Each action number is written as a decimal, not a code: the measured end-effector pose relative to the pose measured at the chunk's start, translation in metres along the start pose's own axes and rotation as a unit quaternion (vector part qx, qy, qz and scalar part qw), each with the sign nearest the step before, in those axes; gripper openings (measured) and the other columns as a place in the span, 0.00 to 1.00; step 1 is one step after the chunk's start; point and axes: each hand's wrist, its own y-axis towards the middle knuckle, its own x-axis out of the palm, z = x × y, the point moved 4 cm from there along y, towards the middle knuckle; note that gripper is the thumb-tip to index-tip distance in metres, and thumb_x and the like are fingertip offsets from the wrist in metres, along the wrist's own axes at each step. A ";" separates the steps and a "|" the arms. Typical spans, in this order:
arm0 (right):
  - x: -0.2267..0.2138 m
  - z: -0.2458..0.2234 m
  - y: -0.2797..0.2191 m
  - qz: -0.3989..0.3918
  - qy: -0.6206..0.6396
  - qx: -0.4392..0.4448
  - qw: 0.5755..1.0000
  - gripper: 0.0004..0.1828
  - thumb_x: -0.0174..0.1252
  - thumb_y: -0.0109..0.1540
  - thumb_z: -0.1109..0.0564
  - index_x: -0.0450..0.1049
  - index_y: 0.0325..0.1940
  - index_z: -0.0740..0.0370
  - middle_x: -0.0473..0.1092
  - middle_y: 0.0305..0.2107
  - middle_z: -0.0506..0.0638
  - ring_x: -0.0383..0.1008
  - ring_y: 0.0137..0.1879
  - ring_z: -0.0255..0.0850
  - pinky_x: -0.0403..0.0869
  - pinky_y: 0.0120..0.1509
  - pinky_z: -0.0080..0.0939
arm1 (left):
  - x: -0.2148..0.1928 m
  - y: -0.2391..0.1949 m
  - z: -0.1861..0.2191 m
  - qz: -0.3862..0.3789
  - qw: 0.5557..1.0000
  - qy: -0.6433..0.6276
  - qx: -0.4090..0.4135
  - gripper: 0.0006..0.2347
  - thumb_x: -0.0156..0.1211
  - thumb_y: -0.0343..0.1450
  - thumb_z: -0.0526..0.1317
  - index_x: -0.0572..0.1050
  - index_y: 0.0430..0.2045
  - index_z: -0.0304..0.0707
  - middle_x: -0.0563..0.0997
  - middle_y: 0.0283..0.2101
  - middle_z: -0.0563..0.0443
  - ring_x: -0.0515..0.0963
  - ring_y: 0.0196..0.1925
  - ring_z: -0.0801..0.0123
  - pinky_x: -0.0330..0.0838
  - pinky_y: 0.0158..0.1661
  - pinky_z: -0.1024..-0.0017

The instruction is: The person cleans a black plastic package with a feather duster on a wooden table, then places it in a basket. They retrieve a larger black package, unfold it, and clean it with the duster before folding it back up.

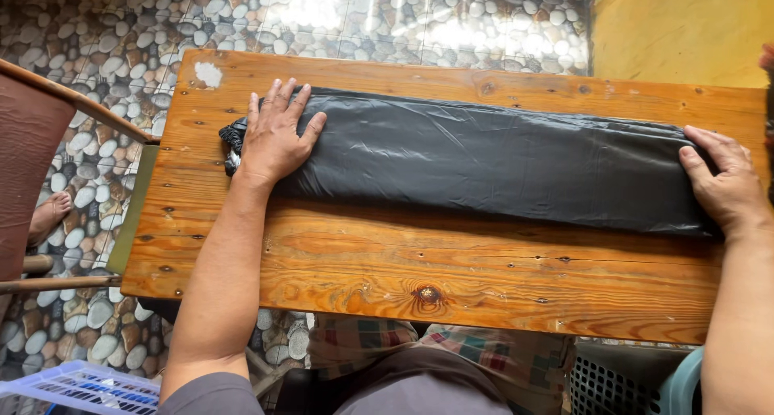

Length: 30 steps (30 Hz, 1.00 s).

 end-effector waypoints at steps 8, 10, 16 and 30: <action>-0.021 -0.037 0.029 -0.111 -0.046 0.049 0.992 0.34 0.60 0.62 0.53 0.67 0.74 0.58 0.62 0.70 0.59 0.55 0.77 0.49 0.48 0.82 0.47 | -0.008 0.007 0.007 0.021 0.996 0.048 0.073 0.32 0.47 0.73 0.54 0.59 0.71 0.32 0.59 0.74 0.38 0.50 0.78 0.51 0.29 0.70 0.36; -0.023 -0.072 0.040 -0.148 -0.042 0.051 0.987 0.42 0.61 0.58 0.51 0.61 0.77 0.56 0.57 0.73 0.59 0.49 0.81 0.49 0.45 0.82 0.46 | -0.016 0.016 0.018 -0.007 0.994 0.046 0.095 0.36 0.50 0.70 0.50 0.52 0.74 0.32 0.52 0.78 0.37 0.44 0.80 0.53 0.24 0.71 0.40; -0.020 -0.119 0.052 -0.287 -0.157 0.186 0.926 0.52 0.61 0.51 0.31 0.56 0.78 0.35 0.55 0.71 0.52 0.46 0.80 0.52 0.43 0.83 0.54 | -0.027 0.042 0.033 -0.143 0.980 0.028 0.133 0.41 0.58 0.67 0.64 0.59 0.71 0.37 0.64 0.70 0.37 0.60 0.70 0.42 0.50 0.67 0.49; -0.043 -0.134 0.056 -0.325 -0.151 0.245 0.901 0.33 0.68 0.56 0.38 0.77 0.60 0.55 0.77 0.55 0.52 0.74 0.61 0.46 0.66 0.64 0.42 | -0.035 0.055 0.051 -0.257 0.960 0.091 0.070 0.23 0.66 0.66 0.59 0.76 0.43 0.40 0.83 0.47 0.39 0.79 0.52 0.44 0.70 0.49 0.53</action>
